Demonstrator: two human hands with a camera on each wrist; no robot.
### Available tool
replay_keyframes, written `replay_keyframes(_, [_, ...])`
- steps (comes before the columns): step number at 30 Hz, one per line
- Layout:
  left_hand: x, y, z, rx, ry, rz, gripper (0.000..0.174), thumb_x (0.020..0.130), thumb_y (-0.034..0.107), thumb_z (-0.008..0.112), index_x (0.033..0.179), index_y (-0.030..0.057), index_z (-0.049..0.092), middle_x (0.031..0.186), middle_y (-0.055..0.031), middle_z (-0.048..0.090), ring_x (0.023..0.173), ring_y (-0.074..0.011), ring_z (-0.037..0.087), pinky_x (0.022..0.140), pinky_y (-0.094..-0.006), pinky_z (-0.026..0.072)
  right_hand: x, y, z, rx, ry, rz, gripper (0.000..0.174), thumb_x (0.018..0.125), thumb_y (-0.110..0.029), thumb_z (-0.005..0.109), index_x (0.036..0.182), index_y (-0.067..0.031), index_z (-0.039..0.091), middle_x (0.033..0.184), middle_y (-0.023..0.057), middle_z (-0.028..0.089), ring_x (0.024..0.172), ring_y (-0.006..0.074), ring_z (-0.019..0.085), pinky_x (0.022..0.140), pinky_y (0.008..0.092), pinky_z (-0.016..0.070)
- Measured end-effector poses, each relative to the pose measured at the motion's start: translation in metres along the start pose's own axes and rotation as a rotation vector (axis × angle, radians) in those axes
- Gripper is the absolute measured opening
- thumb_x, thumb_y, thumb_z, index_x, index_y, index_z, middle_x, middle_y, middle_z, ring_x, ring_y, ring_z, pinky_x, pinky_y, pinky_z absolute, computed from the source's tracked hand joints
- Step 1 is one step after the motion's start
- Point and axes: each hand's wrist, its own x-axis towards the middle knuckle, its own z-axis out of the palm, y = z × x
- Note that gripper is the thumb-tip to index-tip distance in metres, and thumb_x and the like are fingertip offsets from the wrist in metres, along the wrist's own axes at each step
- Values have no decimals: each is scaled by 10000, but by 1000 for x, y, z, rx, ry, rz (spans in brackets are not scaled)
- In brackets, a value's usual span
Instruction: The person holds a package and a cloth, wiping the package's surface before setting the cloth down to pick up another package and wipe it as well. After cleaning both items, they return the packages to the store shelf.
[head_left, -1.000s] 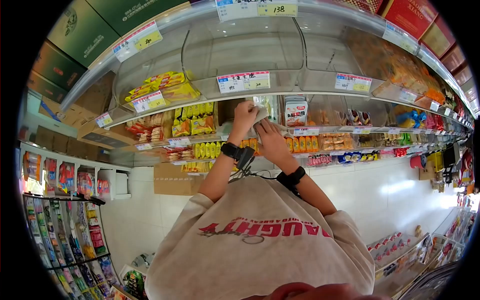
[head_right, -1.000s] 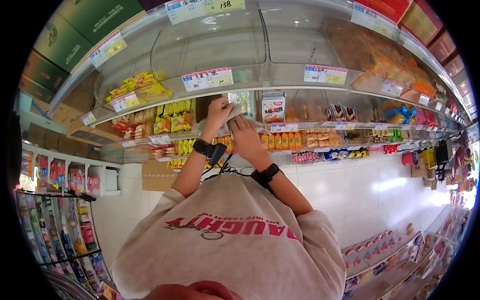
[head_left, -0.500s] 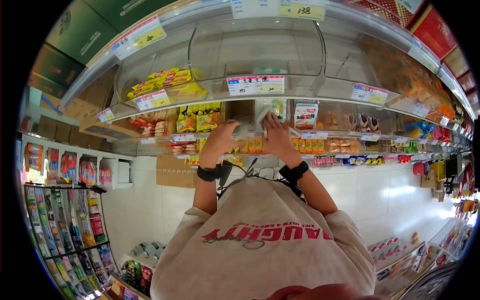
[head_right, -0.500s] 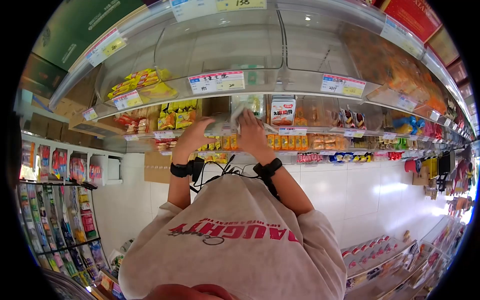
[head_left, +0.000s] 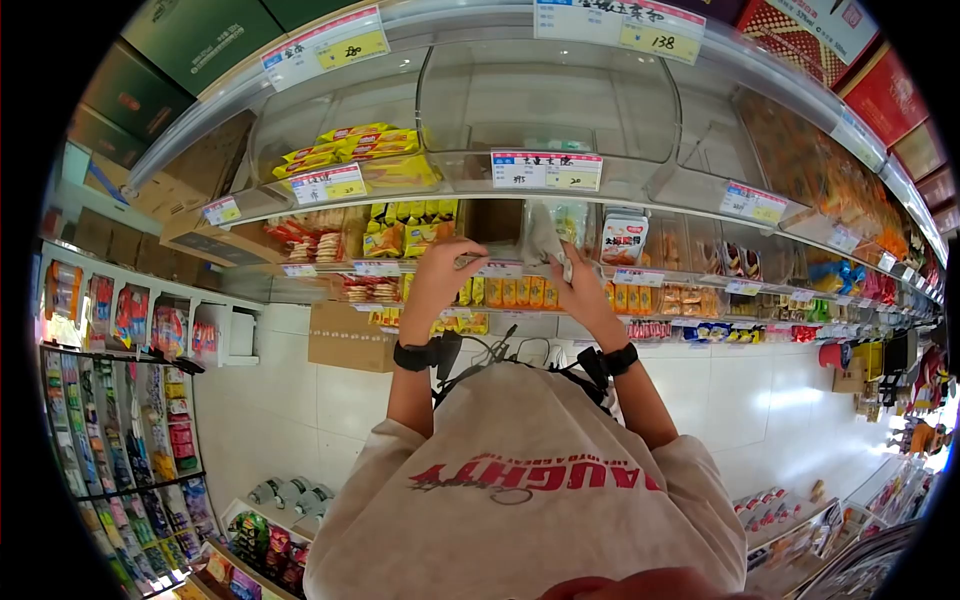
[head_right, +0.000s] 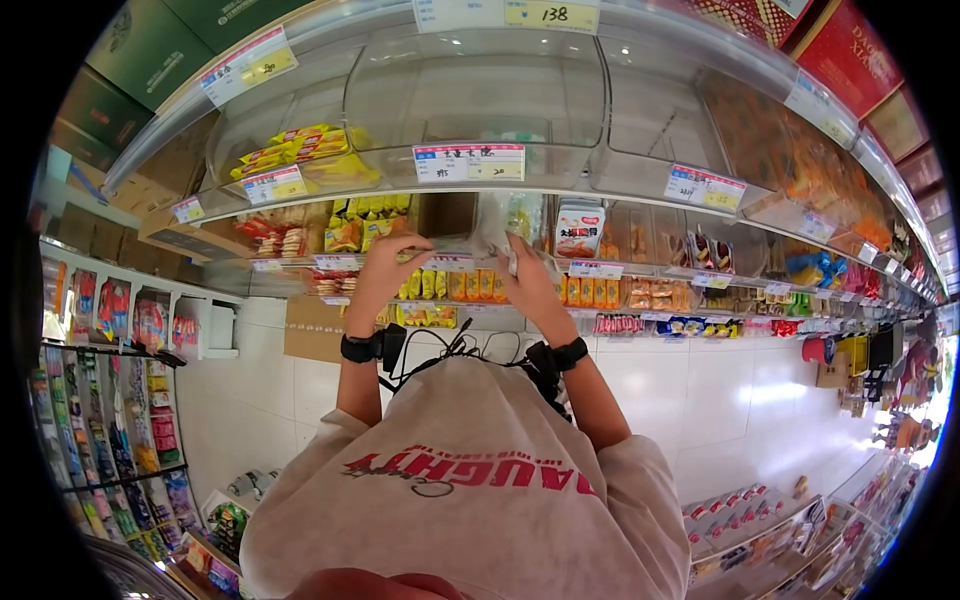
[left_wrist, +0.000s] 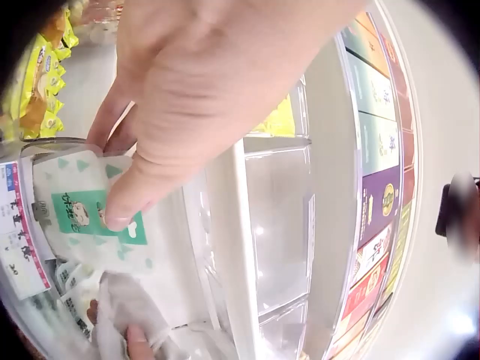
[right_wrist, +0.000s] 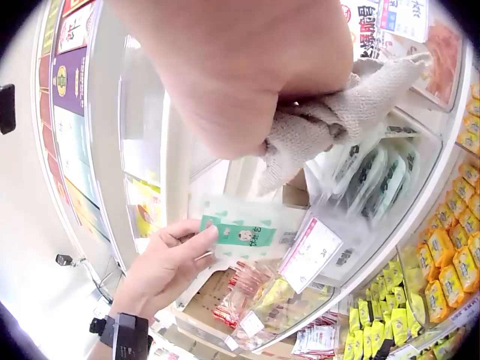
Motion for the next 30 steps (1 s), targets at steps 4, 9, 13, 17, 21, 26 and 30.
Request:
replay_keyframes(4, [-3,-14,1,-2,28,39,123,861,49,727,950,-28,689,941,-124,721,886,-275,691,808,-338,524,-2,-4,2,95,173,-106,373,1025,-180,537,1325,39,502,1158,245,647,1014,395,637,896,414,494])
replay_keyframes(9, [-4,-5,1,-46,135,79,119,842,20,743,939,-21,688,966,-117,720,904,-266,690,824,-334,524,-4,-11,6,377,283,46,368,1054,-238,528,1303,34,530,1108,96,659,981,171,593,892,305,470])
replay_keyframes(13, [-6,1,0,-72,243,179,130,842,-5,738,959,-18,684,982,-113,718,911,-262,690,828,-341,528,7,-27,4,548,287,-38,365,1064,-256,507,1291,28,536,1136,75,630,1024,145,543,923,278,435])
replay_keyframes(17, [-11,18,6,-129,284,292,139,845,-30,730,973,-20,678,981,-120,711,935,-247,685,846,-322,521,6,-58,13,516,219,-117,339,1065,-238,493,1277,22,539,1184,101,611,1045,165,539,932,283,427])
replay_keyframes(21, [-20,44,7,-190,368,262,148,855,-55,718,991,-28,665,1001,-118,699,911,-210,672,833,-299,514,-4,-85,15,455,88,-253,305,1035,-158,526,1280,22,535,1182,145,600,1040,213,556,925,297,435])
replay_keyframes(26, [-23,45,5,-388,434,284,215,875,-68,706,1077,-23,645,1053,-110,676,942,-159,642,831,-288,510,-4,-110,10,291,165,-469,276,969,-83,602,1221,23,568,1092,166,603,946,236,568,845,306,455])
replay_keyframes(30, [-25,87,8,-551,529,99,284,874,-40,725,1145,-20,641,1068,-80,669,957,-116,630,837,-267,504,-4,-104,11,304,228,-345,149,963,-72,612,1084,16,610,876,123,618,768,188,568,727,285,457])
